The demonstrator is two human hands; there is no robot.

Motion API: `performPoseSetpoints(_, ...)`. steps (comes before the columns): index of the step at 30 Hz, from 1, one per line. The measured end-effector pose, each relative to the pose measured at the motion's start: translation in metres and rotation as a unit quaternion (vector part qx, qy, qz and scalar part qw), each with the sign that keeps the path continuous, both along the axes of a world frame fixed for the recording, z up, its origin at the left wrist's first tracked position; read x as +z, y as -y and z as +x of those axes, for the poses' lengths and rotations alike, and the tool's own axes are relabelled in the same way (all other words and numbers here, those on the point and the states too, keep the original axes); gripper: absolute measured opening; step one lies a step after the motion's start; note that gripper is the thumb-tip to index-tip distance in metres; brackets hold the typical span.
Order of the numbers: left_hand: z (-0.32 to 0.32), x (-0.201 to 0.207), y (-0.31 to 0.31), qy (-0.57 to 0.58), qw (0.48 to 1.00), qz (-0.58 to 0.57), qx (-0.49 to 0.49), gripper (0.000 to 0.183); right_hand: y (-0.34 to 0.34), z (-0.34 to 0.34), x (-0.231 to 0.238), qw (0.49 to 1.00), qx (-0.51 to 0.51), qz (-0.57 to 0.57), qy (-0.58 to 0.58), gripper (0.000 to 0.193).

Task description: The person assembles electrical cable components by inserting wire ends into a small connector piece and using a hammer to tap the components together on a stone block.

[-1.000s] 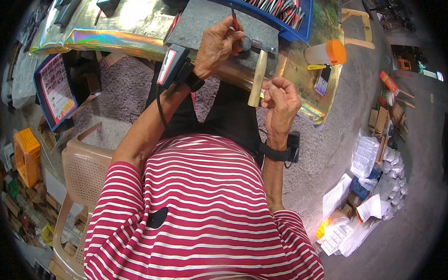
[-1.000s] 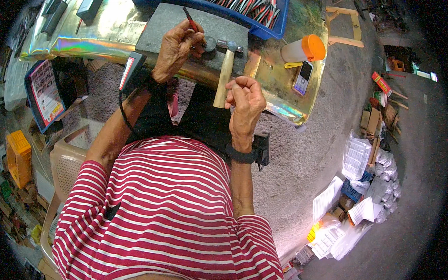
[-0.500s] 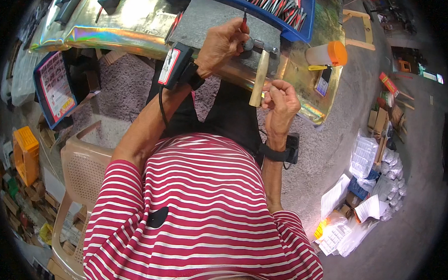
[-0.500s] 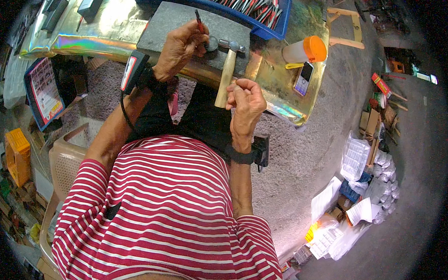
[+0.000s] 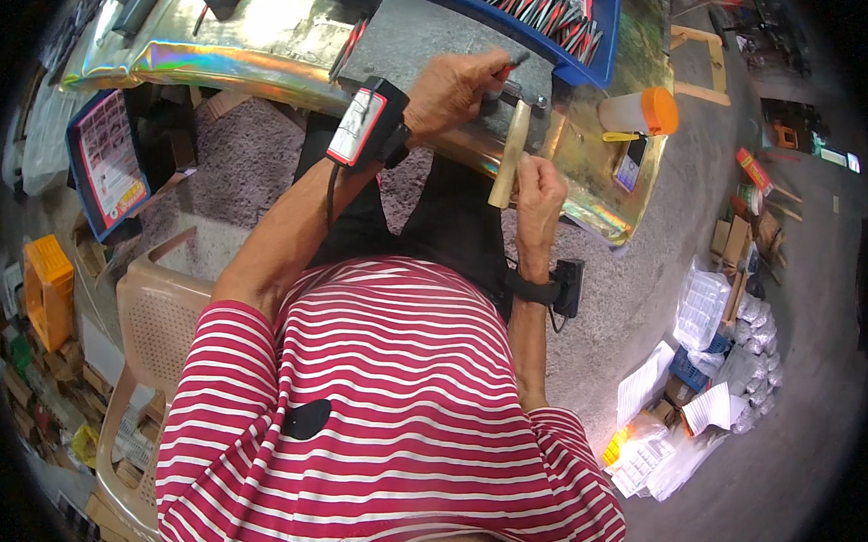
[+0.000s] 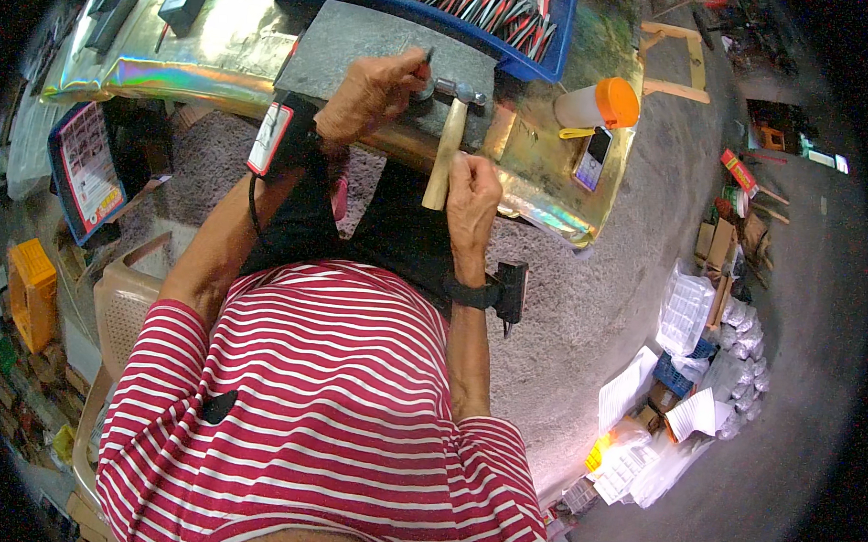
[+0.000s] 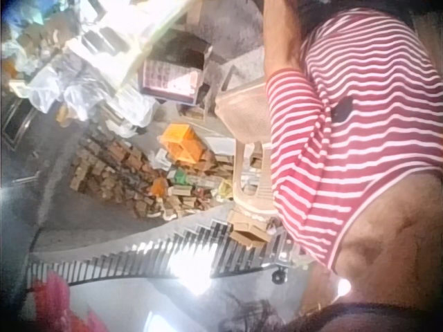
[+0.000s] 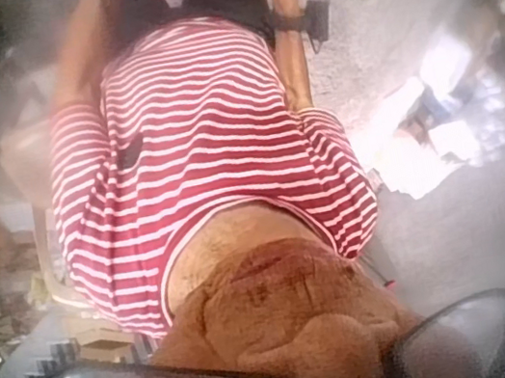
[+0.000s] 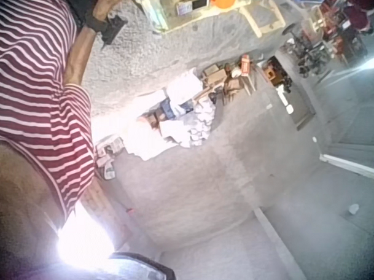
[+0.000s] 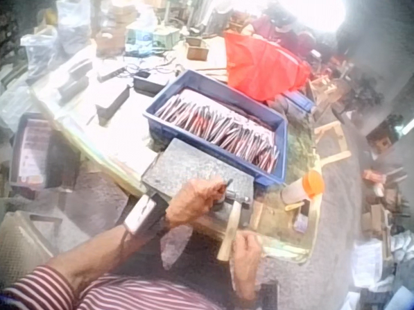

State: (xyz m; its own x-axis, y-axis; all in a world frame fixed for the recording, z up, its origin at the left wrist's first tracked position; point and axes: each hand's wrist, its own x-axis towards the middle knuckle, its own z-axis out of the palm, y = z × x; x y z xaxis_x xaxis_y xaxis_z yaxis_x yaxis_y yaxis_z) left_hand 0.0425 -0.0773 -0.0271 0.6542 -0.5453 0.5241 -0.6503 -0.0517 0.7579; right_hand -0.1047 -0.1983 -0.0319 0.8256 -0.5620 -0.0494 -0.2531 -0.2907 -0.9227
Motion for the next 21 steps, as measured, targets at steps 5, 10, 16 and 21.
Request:
performPoseSetpoints(5,-0.001,0.005,0.000,-0.009,0.999,0.030,-0.017,0.026,-0.009,0.004,0.009,0.992,0.097,-0.067,-0.048,0.024)
performPoseSetpoints(10,0.000,0.001,0.000,-0.002,1.000,0.009,-0.020,0.025,-0.015,0.011,0.011,0.921,0.032,0.389,-0.005,0.017)
performPoseSetpoints(16,-0.001,0.000,0.001,0.036,0.999,-0.017,-0.024,0.017,0.003,0.005,0.039,0.949,0.041,0.313,-0.024,0.016)
performPoseSetpoints(21,0.001,-0.002,0.001,0.082,0.996,-0.027,-0.012,0.017,0.007,0.001,0.102,0.993,0.085,-0.074,0.016,0.025)
